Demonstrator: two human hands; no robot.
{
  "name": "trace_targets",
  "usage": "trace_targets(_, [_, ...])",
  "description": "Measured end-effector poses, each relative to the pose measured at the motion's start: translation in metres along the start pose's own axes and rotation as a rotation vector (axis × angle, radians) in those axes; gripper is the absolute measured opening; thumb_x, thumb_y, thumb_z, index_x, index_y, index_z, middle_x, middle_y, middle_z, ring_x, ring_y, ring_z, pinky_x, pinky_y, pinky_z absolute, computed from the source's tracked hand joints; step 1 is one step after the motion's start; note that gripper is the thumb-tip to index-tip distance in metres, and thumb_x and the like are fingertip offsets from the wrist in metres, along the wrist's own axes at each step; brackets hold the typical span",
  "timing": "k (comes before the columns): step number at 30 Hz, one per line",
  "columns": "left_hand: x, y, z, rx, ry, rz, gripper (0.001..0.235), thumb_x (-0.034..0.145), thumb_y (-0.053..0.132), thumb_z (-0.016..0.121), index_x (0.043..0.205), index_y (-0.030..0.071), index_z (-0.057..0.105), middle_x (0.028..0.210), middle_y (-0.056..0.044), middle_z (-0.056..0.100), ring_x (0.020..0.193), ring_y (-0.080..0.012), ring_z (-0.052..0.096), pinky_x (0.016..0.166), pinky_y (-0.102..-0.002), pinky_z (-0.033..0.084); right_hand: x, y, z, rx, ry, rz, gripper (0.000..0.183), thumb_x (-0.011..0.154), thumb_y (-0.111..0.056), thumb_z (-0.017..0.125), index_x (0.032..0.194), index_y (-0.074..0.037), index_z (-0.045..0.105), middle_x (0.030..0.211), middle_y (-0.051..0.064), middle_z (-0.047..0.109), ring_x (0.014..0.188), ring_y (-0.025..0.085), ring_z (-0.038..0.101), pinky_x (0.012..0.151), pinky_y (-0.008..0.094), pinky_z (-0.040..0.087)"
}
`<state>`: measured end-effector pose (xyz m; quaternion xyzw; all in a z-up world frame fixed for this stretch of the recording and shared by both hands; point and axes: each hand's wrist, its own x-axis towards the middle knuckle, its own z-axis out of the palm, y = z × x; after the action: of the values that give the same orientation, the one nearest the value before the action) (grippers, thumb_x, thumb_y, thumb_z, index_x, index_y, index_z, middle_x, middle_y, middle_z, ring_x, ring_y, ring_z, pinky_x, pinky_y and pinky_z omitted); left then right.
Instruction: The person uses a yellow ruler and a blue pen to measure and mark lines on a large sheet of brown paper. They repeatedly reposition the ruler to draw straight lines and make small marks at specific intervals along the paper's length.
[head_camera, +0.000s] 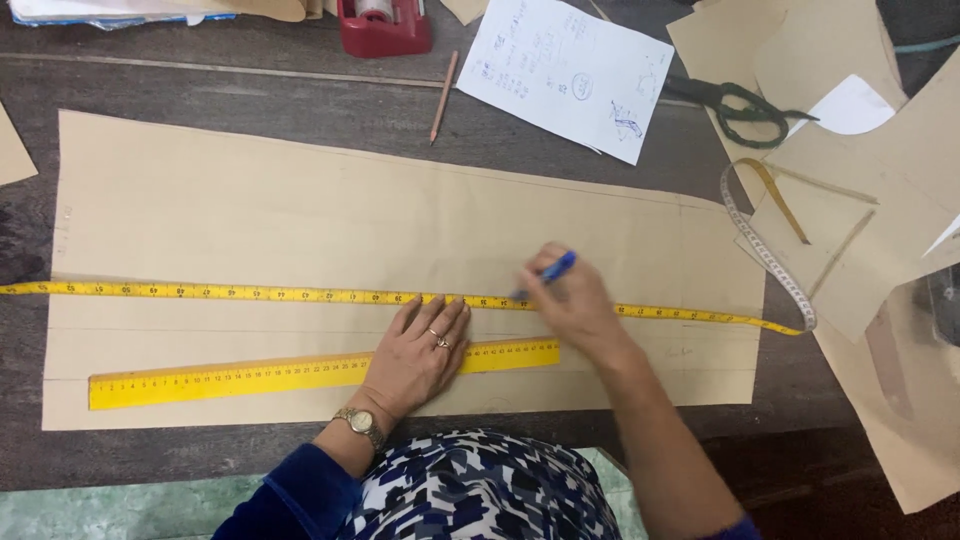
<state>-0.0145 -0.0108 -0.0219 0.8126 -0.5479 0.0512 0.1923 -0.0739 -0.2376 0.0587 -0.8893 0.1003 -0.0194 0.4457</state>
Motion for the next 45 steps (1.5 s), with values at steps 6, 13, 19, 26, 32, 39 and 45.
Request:
trace_targets(6, [0.007, -0.039, -0.063, -0.415, -0.215, -0.313, 0.032, 0.094, 0.017, 0.051, 0.121, 0.007, 0.063, 0.116, -0.014, 0.064, 0.112, -0.0331, 0.059, 0.1, -0.05, 0.043, -0.063, 0.08, -0.087, -0.347, 0.048, 0.24, 0.019, 0.094, -0.02, 0.059, 0.097, -0.003, 0.065, 0.098, 0.019, 0.06, 0.096, 0.042, 0.061, 0.086, 0.049, 0.049])
trace_targets(13, [-0.111, -0.23, -0.108, 0.083, -0.382, -0.694, 0.061, 0.067, 0.044, 0.078, 0.12, 0.019, 0.061, 0.121, -0.014, 0.051, 0.063, -0.0336, 0.069, 0.065, -0.046, 0.058, -0.118, 0.129, -0.151, -0.52, -0.13, 0.854, 0.036, 0.086, -0.018, 0.056, 0.12, -0.007, 0.056, 0.117, 0.016, 0.056, 0.105, 0.031, 0.059, 0.088, 0.04, 0.049])
trace_targets(19, [-0.128, -0.299, -0.096, -0.065, -0.654, -0.66, 0.028, 0.071, 0.037, 0.078, 0.076, 0.012, 0.067, 0.083, -0.007, 0.062, 0.076, -0.0233, 0.066, 0.074, -0.034, 0.052, -0.109, 0.192, -0.17, -0.729, -0.4, 0.781, 0.022, 0.074, -0.023, 0.065, 0.095, -0.021, 0.069, 0.1, 0.007, 0.068, 0.092, 0.026, 0.066, 0.079, 0.035, 0.05])
trace_targets(26, [-0.039, -0.341, -0.131, 0.126, -0.117, -0.613, 0.03, 0.106, 0.041, 0.072, 0.087, 0.018, 0.069, 0.092, -0.006, 0.069, 0.082, -0.0299, 0.067, 0.079, -0.042, 0.05, -0.019, 0.09, -0.202, -0.742, 0.046, 0.721, 0.035, 0.087, -0.027, 0.05, 0.062, -0.003, 0.045, 0.06, 0.011, 0.041, 0.058, 0.028, 0.042, 0.054, 0.042, 0.034])
trace_targets(32, [-0.034, -0.253, -0.152, 0.112, 0.243, -0.313, 0.032, 0.102, 0.004, 0.079, 0.124, -0.003, 0.057, 0.11, -0.022, 0.058, 0.08, -0.0308, 0.055, 0.083, -0.045, 0.043, -0.049, 0.071, -0.17, -0.286, 0.722, 0.36, 0.03, 0.115, -0.026, 0.061, 0.093, -0.007, 0.063, 0.071, 0.002, 0.049, 0.067, 0.008, 0.046, 0.055, 0.031, 0.038])
trace_targets(39, [-0.191, -0.201, -0.119, 0.128, 0.088, -1.095, 0.031, 0.094, 0.035, 0.07, 0.102, 0.005, 0.065, 0.089, -0.011, 0.065, 0.104, -0.0325, 0.054, 0.084, -0.046, 0.045, -0.124, 0.056, -0.058, -0.116, 0.76, 0.597, 0.053, 0.115, -0.034, 0.025, 0.102, -0.011, 0.072, 0.082, 0.008, 0.056, 0.076, 0.021, 0.052, 0.069, 0.034, 0.042])
trace_targets(45, [-0.235, -0.182, -0.117, 0.085, 0.137, -1.344, 0.048, 0.085, 0.044, 0.074, 0.101, 0.001, 0.063, 0.091, -0.014, 0.067, 0.092, -0.0321, 0.061, 0.081, -0.044, 0.046, -0.144, 0.04, 0.023, 0.155, 0.594, 0.381, 0.036, 0.102, -0.025, 0.048, 0.128, -0.002, 0.054, 0.123, 0.015, 0.061, 0.105, 0.019, 0.059, 0.095, 0.027, 0.044])
